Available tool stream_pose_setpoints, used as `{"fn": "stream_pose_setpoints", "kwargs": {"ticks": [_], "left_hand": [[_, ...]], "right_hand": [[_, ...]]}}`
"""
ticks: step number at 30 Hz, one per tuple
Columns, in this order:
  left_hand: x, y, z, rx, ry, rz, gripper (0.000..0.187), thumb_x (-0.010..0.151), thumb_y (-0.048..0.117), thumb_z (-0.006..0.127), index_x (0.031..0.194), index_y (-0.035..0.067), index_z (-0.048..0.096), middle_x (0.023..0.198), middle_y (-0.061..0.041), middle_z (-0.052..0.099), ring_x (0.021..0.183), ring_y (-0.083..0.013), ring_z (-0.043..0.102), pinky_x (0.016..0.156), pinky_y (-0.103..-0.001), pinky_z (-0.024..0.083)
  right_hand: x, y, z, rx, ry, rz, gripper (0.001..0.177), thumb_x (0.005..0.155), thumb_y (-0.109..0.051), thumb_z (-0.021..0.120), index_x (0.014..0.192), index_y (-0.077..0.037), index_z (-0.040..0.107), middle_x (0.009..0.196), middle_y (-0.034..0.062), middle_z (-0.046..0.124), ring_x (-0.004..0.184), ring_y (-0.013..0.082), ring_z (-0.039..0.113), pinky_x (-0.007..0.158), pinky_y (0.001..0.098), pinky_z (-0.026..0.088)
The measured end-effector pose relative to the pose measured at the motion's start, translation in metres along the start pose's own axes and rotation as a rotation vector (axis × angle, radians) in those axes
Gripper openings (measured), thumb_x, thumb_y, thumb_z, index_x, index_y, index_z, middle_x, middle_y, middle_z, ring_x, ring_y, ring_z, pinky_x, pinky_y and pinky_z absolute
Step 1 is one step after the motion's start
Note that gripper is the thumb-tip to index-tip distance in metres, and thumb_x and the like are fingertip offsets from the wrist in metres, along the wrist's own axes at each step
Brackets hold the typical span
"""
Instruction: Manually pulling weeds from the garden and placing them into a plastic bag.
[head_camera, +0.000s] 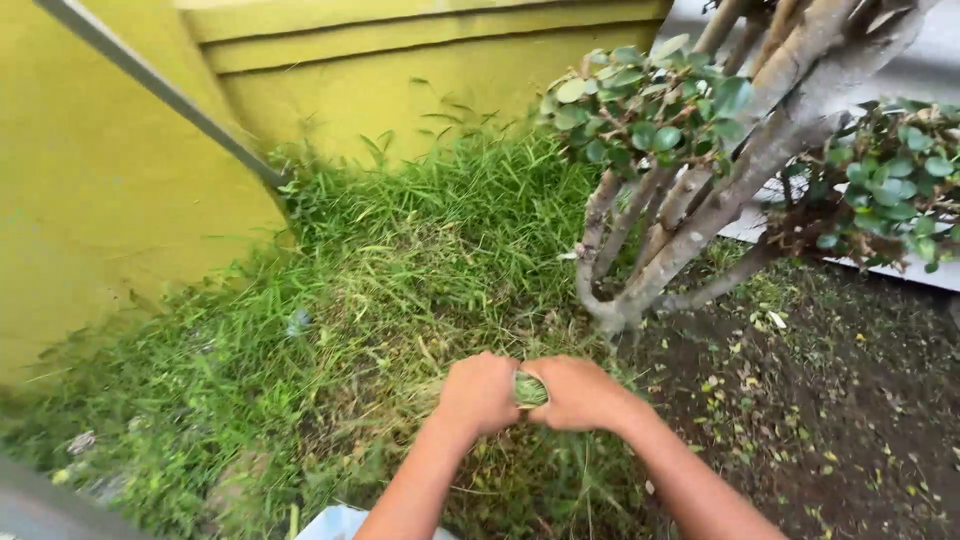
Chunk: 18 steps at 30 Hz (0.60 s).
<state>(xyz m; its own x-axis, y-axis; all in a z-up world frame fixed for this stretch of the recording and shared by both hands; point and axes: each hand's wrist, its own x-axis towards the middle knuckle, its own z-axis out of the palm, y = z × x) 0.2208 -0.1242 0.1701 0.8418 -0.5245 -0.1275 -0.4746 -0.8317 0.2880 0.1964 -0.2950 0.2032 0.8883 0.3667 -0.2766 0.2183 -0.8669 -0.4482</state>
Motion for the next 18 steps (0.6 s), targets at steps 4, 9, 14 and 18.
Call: {"fn": "stream_pose_setpoints", "kwargs": {"ticks": [4,9,14,18], "left_hand": [[0.000,-0.001,-0.015,-0.141,0.008,-0.110,0.017,0.078,0.018,0.066,0.092,0.010,0.070,0.083,-0.015,0.073,0.082,-0.0333,0.074,0.081,-0.046,0.058],[0.001,0.005,-0.038,-0.222,0.062,-0.146,0.016,0.080,0.023,0.067,0.091,0.011,0.069,0.083,-0.014,0.073,0.079,-0.0332,0.072,0.080,-0.046,0.058],[-0.002,0.010,-0.055,-0.346,0.056,-0.184,0.016,0.082,0.027,0.067,0.086,0.011,0.067,0.081,-0.011,0.074,0.076,-0.0292,0.074,0.077,-0.044,0.060],[-0.002,0.009,-0.061,-0.466,0.160,-0.192,0.016,0.080,0.025,0.072,0.085,0.010,0.066,0.080,-0.013,0.074,0.074,-0.0302,0.074,0.074,-0.044,0.059]], "right_hand": [[-0.003,-0.009,-0.018,0.146,-0.038,-0.031,0.031,0.080,-0.023,0.066,0.104,-0.005,0.058,0.100,0.0141,0.069,0.094,0.0281,0.070,0.086,0.0437,0.056],[0.001,0.006,-0.003,0.207,0.158,-0.160,0.044,0.073,-0.022,0.066,0.114,-0.008,0.057,0.098,0.0096,0.065,0.089,0.0267,0.067,0.081,0.0451,0.054],[-0.001,0.004,-0.012,0.251,0.300,-0.242,0.041,0.069,-0.029,0.069,0.107,-0.012,0.065,0.091,0.0081,0.069,0.083,0.0242,0.066,0.075,0.0405,0.053],[-0.003,0.005,-0.012,0.134,0.537,-0.385,0.054,0.064,-0.031,0.078,0.113,-0.011,0.067,0.099,0.0076,0.072,0.085,0.0238,0.064,0.080,0.0428,0.045]]}}
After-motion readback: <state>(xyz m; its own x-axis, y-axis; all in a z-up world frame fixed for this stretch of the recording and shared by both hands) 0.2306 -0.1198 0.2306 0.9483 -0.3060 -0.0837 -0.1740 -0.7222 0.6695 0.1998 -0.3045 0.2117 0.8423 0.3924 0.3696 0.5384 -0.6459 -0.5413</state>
